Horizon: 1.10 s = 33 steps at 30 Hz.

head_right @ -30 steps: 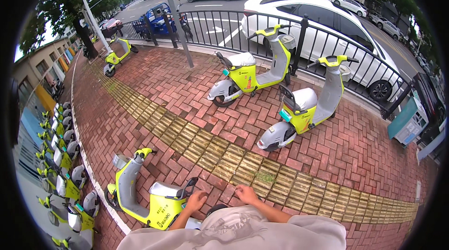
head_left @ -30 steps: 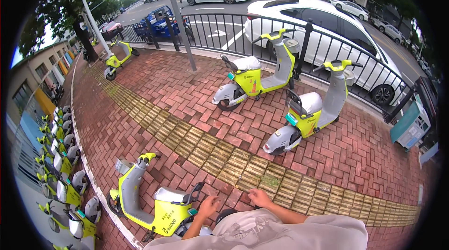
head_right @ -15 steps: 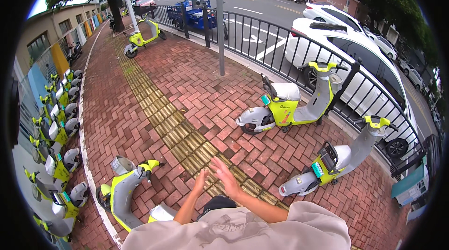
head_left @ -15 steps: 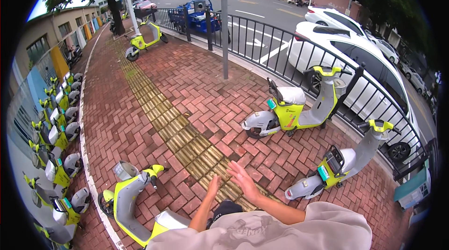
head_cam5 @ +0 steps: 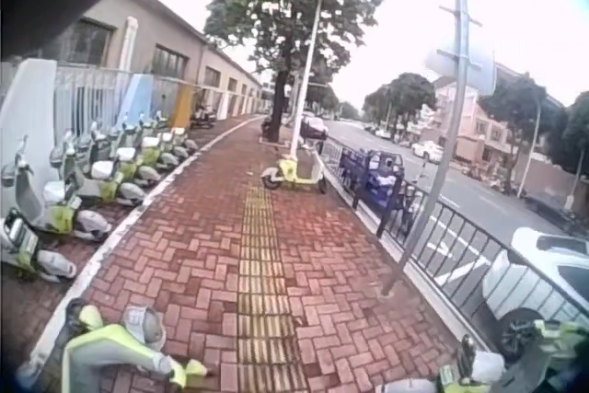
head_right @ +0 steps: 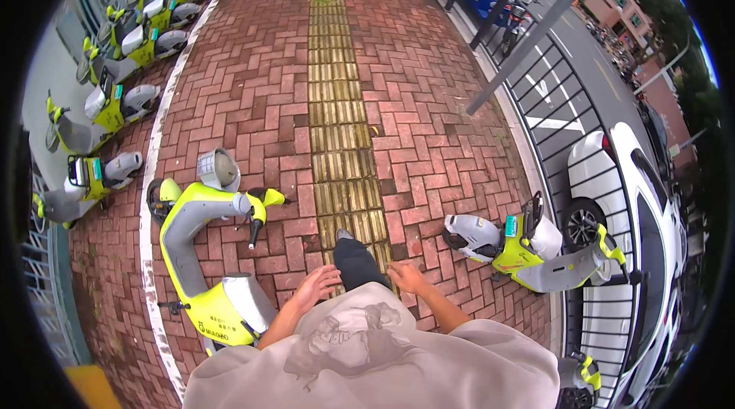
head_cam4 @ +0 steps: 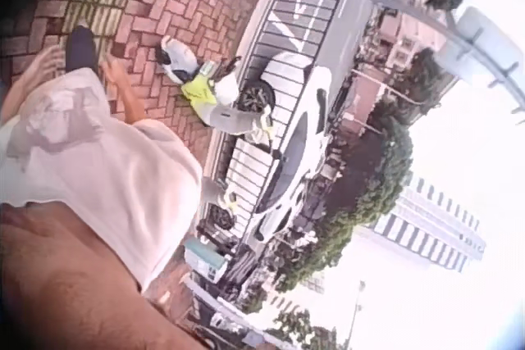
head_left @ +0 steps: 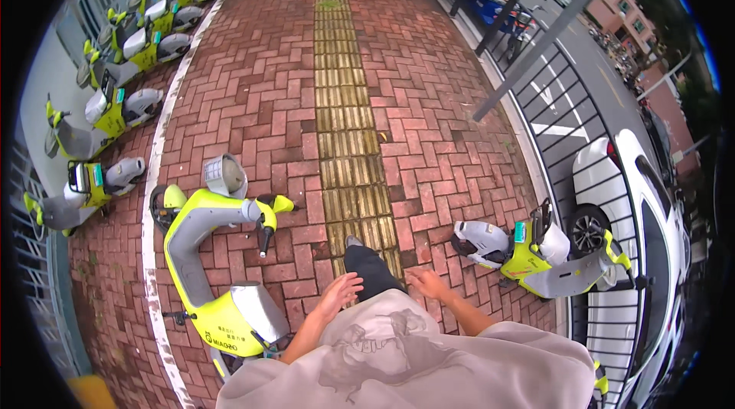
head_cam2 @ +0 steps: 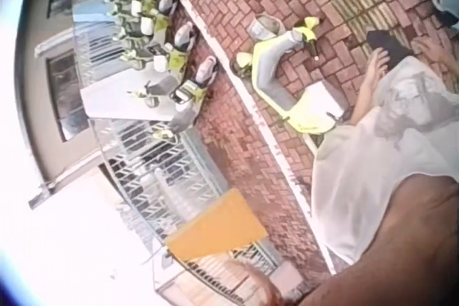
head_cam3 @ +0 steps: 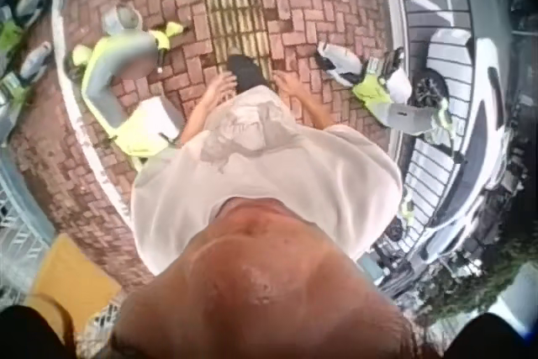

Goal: Using a power drill to remove and replace components on an electric scooter parked on a sidewalk.

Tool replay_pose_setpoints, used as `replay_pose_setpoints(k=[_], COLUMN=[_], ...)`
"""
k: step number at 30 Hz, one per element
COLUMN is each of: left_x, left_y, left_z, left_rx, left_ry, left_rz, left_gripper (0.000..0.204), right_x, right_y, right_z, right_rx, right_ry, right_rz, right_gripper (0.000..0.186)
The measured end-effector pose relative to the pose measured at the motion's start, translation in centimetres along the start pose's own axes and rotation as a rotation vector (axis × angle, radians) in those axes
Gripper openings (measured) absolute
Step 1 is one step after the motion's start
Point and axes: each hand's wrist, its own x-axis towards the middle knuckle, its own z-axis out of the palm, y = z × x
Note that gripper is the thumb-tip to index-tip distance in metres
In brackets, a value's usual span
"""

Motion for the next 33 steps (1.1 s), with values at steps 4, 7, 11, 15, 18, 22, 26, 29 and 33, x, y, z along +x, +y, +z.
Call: replay_pose_setpoints(k=[4, 7, 11, 15, 18, 22, 26, 29, 33], left_x=[-1.6, -2.7, 1.2, 11.3, 18.0, 23.7, 29.8, 32.4, 36.0], left_y=[3.9, 5.7, 5.1, 4.1, 4.2, 5.2, 3.7, 1.8, -1.0], left_z=[-10.8, -13.0, -12.4, -14.6, -18.3, -27.7, -36.8, -41.7, -46.7], left_rx=[0.049, -0.157, -0.354, -0.558, -0.868, -1.159, -1.509, -1.421, -1.429], left_ry=[0.646, 0.875, 1.061, 1.119, 1.004, 0.999, 1.171, 1.372, 1.411], left_rz=[0.187, 0.243, 0.279, 0.15, 0.197, 0.306, 0.585, 0.867, 1.104], left_gripper=[0.048, 0.047, 0.042, 0.038, 0.042, 0.051, 0.058, 0.058, 0.062], right_x=[11.3, 23.1, 38.0, 51.5, 58.9, 68.4, 77.2, 83.5, 91.3], right_y=[4.3, -0.7, -2.4, -4.1, -5.4, -3.2, 2.2, 8.5, 16.9], right_z=[-2.0, -3.4, -1.9, 2.3, 8.0, 18.8, 30.1, 38.9, 46.7], right_rx=[-0.095, -0.341, -0.416, -0.203, -0.414, -0.429, -0.513, -0.554, -0.391], right_ry=[-0.334, -0.484, -0.475, -0.568, -0.609, -0.707, -0.77, -0.796, -0.809], right_rz=[0.066, 0.029, -0.039, 0.143, 0.084, 0.014, -0.009, -0.073, -0.264], right_gripper=[0.042, 0.038, 0.034, 0.036, 0.037, 0.038, 0.045, 0.056, 0.075])
